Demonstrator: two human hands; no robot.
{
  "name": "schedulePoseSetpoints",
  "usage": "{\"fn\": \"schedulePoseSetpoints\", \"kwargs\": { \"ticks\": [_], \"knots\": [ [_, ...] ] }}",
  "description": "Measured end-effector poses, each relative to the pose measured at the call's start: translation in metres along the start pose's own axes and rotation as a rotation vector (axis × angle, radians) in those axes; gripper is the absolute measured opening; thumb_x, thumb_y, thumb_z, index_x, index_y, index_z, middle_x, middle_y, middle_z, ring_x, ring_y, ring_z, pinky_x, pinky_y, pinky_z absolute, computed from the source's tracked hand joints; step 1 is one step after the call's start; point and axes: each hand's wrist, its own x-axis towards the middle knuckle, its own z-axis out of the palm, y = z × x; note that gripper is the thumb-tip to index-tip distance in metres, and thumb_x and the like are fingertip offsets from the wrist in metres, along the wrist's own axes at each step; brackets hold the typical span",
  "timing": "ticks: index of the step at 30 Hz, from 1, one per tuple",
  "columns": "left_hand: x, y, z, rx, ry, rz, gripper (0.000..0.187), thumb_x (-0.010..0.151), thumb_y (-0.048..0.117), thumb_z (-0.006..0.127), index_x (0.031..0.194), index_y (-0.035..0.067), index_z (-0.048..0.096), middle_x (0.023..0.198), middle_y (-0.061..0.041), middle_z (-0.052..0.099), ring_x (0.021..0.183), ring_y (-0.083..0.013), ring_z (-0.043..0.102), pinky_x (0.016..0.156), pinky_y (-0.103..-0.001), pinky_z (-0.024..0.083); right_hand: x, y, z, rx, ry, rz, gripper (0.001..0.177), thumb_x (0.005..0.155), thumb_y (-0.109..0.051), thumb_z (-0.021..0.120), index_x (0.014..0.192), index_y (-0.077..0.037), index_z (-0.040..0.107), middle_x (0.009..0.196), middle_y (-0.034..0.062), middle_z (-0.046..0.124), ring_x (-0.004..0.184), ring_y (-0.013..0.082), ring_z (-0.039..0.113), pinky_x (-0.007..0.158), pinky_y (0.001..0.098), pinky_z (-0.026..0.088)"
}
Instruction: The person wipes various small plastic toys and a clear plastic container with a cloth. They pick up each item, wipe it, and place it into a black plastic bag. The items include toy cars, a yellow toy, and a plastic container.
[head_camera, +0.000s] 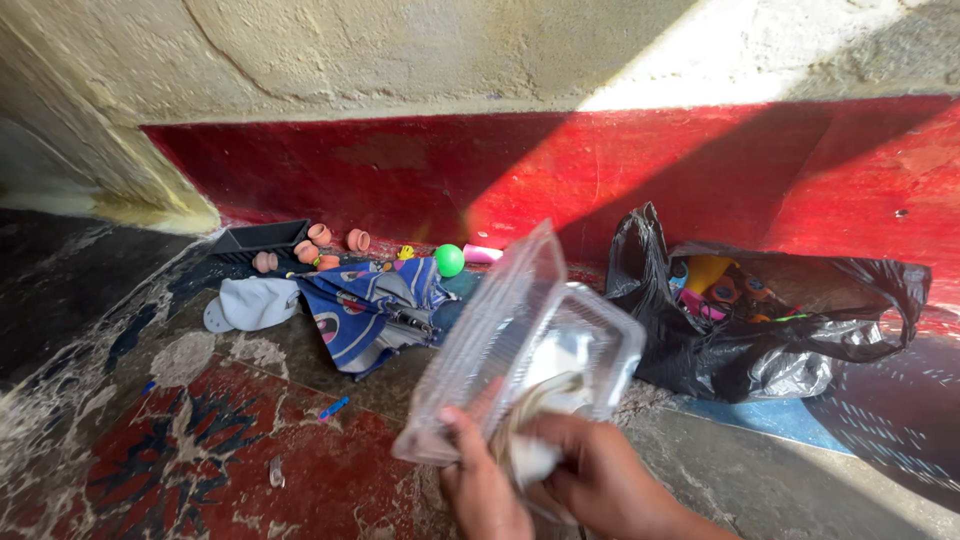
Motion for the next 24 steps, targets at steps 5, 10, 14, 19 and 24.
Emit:
{"fn": "schedulePoseSetpoints", "kwargs": {
  "ticks": [5, 10, 14, 19, 24],
  "knots": [
    [0.002, -0.016, 0.004, -0.161, -0.067, -0.040, 0.072, 0.099, 0.061, 0.034, 0.118, 0.001, 0.071, 0.119, -0.021, 0.073, 0.107, -0.0344, 0.072, 0.089, -0.049, 0.062, -0.010, 0.011, -0.002, -0.533, -0.026, -0.494, 0.041, 0.078, 0.004, 0.065, 0.118, -0.004, 0.071, 0.110, 0.0119, 0.076, 0.111, 0.0279, 0.071, 0.096, 0.0351, 0.054],
    [0.009, -0.010, -0.008, 0.071, -0.034, 0.030, 0.073, 0.099, 0.063, 0.034, 0.119, 0.006, 0.073, 0.128, -0.011, 0.078, 0.121, -0.0235, 0.066, 0.096, -0.046, 0.051, 0.000, -0.018, -0.057, -1.243, 0.088, -0.849, 0.050, 0.068, 0.003, 0.069, 0.118, -0.005, 0.071, 0.120, 0.0182, 0.073, 0.109, 0.0370, 0.069, 0.091, 0.0383, 0.052],
    [0.005, -0.030, 0.002, 0.141, 0.060, -0.105, 0.078, 0.096, 0.067, 0.033, 0.117, 0.008, 0.079, 0.130, -0.005, 0.073, 0.124, -0.0175, 0.061, 0.097, -0.047, 0.056, 0.020, -0.016, -0.066, -0.789, 0.673, -0.295, 0.034, 0.083, -0.010, 0.069, 0.117, -0.008, 0.071, 0.093, 0.0167, 0.078, 0.080, 0.0274, 0.076, 0.072, 0.0386, 0.059],
    [0.026, -0.039, -0.014, 0.155, -0.018, -0.167, 0.085, 0.096, 0.073, 0.028, 0.116, 0.010, 0.081, 0.122, -0.016, 0.080, 0.107, -0.0258, 0.074, 0.089, -0.037, 0.060, -0.004, 0.009, -0.029, -0.884, 0.196, -0.542, 0.034, 0.080, -0.010, 0.072, 0.114, -0.008, 0.070, 0.096, 0.0132, 0.074, 0.085, 0.0251, 0.076, 0.075, 0.0378, 0.060],
    [0.039, -0.041, -0.016, 0.228, -0.025, -0.150, 0.084, 0.100, 0.065, 0.033, 0.111, -0.001, 0.083, 0.112, -0.024, 0.082, 0.099, -0.0335, 0.072, 0.083, -0.044, 0.056, 0.004, -0.042, -0.065, -1.123, -0.002, -0.718, 0.054, 0.069, 0.004, 0.065, 0.121, -0.009, 0.068, 0.110, 0.0113, 0.071, 0.099, 0.0300, 0.072, 0.087, 0.0388, 0.056]
  ]
}}
